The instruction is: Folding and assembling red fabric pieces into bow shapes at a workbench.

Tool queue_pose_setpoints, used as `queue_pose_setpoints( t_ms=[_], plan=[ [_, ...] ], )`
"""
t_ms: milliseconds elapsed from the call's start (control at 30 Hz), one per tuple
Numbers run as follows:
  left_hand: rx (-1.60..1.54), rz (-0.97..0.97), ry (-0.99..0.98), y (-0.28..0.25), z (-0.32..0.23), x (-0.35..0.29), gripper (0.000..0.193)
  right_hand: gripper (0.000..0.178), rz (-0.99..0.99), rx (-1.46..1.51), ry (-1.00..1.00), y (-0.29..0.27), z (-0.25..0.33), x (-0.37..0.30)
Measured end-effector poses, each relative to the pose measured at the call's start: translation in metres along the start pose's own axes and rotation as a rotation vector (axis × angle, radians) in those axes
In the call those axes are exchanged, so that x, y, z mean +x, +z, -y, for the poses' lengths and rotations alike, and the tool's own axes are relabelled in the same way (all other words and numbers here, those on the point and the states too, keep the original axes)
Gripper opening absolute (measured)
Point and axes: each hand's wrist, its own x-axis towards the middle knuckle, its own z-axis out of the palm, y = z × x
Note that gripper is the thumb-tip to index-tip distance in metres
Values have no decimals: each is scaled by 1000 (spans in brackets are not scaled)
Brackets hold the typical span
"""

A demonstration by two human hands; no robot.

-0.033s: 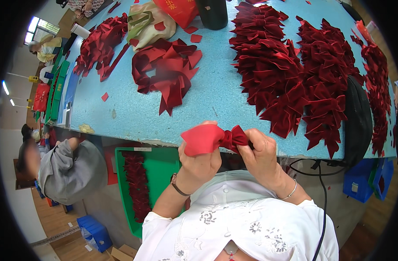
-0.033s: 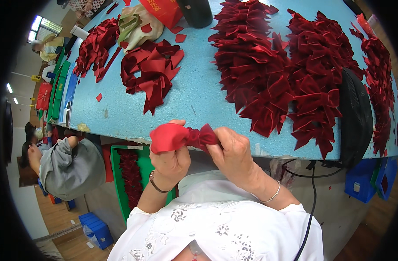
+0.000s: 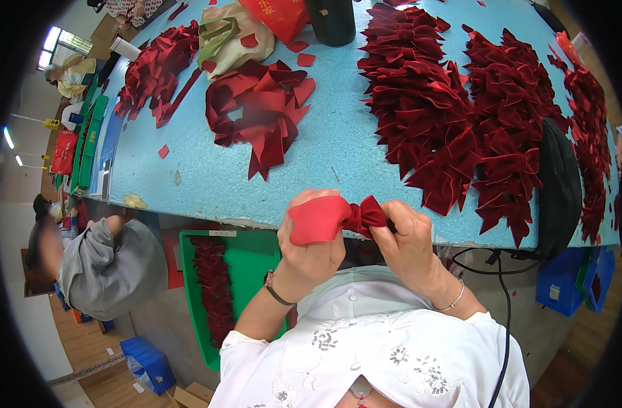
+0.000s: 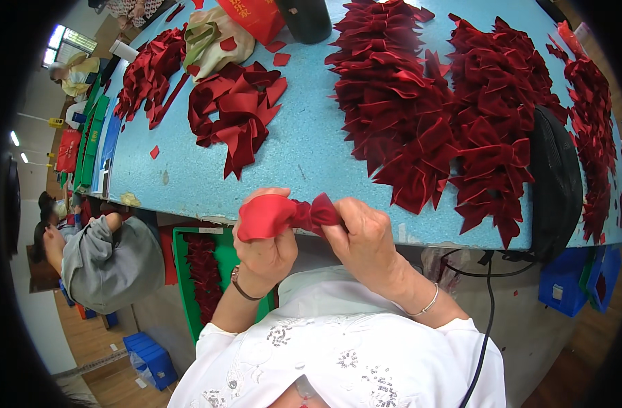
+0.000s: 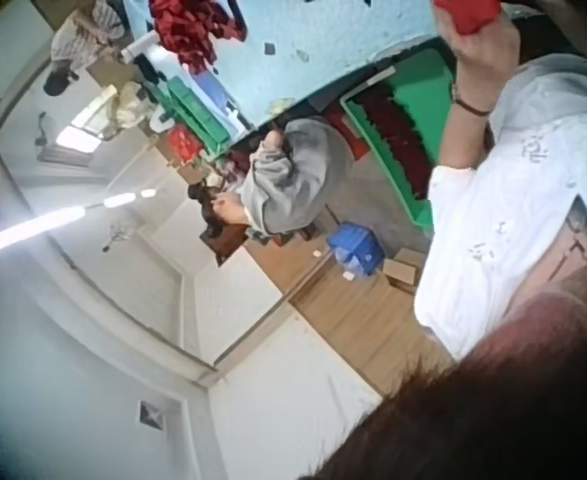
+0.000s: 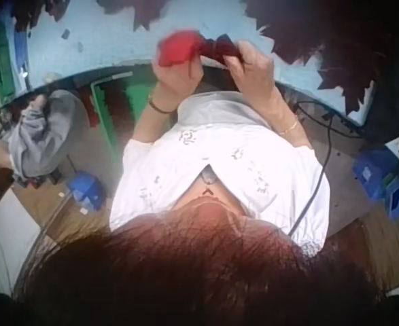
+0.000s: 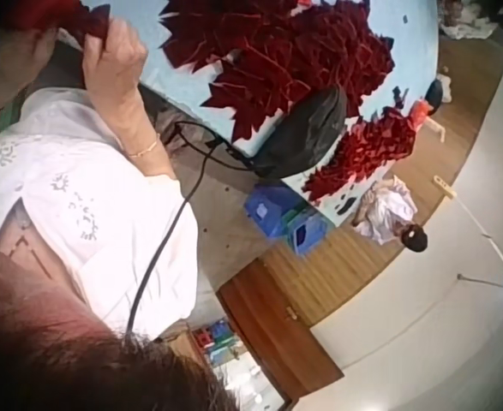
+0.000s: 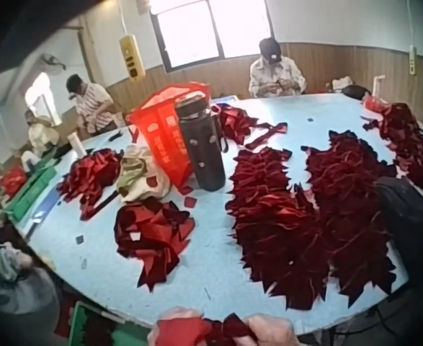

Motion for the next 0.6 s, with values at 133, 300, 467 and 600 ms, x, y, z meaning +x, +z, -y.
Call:
queue_pose_setpoints(
  t_ms=[133,300,467,600],
  plan=[
    [55,165,102,-13,5,7,25,19,0,-105,-88,-1,-1,1],
    [-50,58,-163,-11,-4,5,21,18,-50,-118,-93,-5,-9,5],
    [-553,209,-578,-19,3,2,35,12,-71,-107,-126,-9,-11,7],
    [-845,317,-820,-23,3,7,44,16,-71,-113,-156,-11,-9,8]
  ],
)
